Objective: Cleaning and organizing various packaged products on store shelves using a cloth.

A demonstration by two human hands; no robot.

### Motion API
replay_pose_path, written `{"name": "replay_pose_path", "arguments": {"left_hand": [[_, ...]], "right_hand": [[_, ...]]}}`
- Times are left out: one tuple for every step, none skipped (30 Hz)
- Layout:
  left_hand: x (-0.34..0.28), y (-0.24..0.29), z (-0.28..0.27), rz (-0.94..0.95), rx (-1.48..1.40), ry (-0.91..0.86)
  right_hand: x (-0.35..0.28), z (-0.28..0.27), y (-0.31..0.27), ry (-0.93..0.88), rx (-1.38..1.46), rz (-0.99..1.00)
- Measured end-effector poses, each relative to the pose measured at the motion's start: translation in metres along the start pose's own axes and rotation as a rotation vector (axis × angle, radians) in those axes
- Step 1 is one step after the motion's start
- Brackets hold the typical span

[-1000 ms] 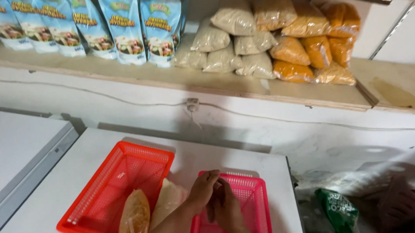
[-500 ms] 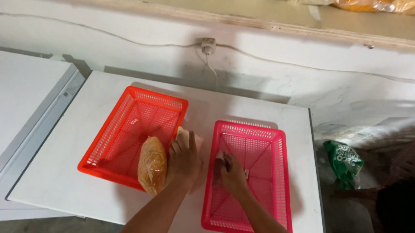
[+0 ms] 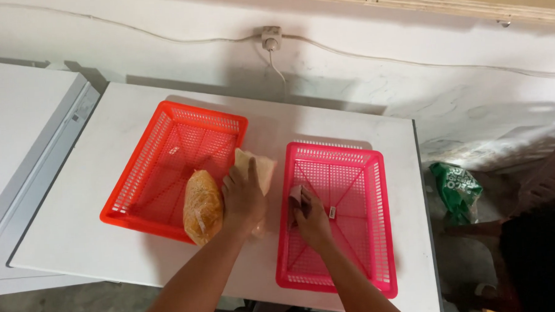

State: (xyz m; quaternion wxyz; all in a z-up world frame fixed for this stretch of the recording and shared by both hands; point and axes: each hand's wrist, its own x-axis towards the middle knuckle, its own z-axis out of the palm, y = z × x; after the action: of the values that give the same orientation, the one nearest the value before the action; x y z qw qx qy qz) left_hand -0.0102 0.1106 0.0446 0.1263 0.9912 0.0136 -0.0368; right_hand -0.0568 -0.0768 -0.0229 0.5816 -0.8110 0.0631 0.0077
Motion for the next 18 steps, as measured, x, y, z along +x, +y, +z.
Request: {"name": "replay_pose_path", "arguments": {"left_hand": [[0.001, 0.003, -0.014, 0.001, -0.001, -0.005], [0.003, 0.005, -0.027, -0.030, -0.125, -0.008], [0.005, 0.009, -0.042, -0.060, -0.250, -0.006], [0.011, 0.011, -0.053, -0.058, -0.252, -0.009], [0.015, 0.013, -0.063, -0.123, -0.419, -0.017], [0.019, 0.014, -0.074, -0.190, -0.585, -0.024], [0.026, 0.011, -0.067, -0.191, -0.584, -0.031], [0.033, 0.009, -0.060, -0.113, -0.909, 0.039], [0.042, 0.007, -0.055, -0.027, -1.235, 0.120], [0.048, 0.004, -0.041, -0.027, -1.236, 0.119], [0.054, 0.001, -0.027, 0.008, -1.517, 0.001], [0.059, -0.002, -0.014, 0.043, -1.795, -0.127], [0.058, -0.006, -0.013, 0.042, -1.797, -0.127], [0.055, -0.004, -0.016, 0.035, -1.832, -0.185], [0.045, 0.003, -0.017, 0.029, -1.867, -0.244], [0.042, 0.006, -0.014, 0.024, -1.902, -0.305], [0.037, 0.007, -0.009, 0.011, -1.934, -0.365], [0.032, 0.009, -0.004, -0.002, -1.965, -0.426]], "right_hand": [[0.000, 0.003, -0.004, 0.001, -0.001, 0.005], [0.000, 0.005, -0.008, -0.017, 0.074, 0.081], [0.001, 0.007, -0.013, -0.034, 0.149, 0.152], [0.007, 0.014, 0.005, -0.032, 0.147, 0.154], [0.011, 0.023, 0.023, -0.104, 0.326, 0.070], [0.014, 0.031, 0.041, -0.178, 0.503, -0.015], [0.013, 0.032, 0.040, -0.176, 0.503, -0.008], [0.013, 0.034, 0.039, -0.160, 0.519, 0.062], [0.015, 0.035, 0.037, -0.144, 0.533, 0.125], [0.021, 0.035, 0.047, -0.143, 0.532, 0.125], [0.026, 0.034, 0.056, -0.032, 0.545, 0.069], [0.031, 0.034, 0.065, 0.078, 0.556, 0.012], [0.036, 0.030, 0.064, 0.077, 0.554, 0.013], [0.041, 0.026, 0.063, 0.238, 0.502, -0.046], [0.046, 0.021, 0.062, 0.399, 0.446, -0.104], [0.047, 0.009, 0.032, 0.400, 0.441, -0.103], [0.046, 0.000, 0.002, 0.449, 0.584, -0.097], [0.045, -0.010, -0.028, 0.498, 0.728, -0.091]]}}
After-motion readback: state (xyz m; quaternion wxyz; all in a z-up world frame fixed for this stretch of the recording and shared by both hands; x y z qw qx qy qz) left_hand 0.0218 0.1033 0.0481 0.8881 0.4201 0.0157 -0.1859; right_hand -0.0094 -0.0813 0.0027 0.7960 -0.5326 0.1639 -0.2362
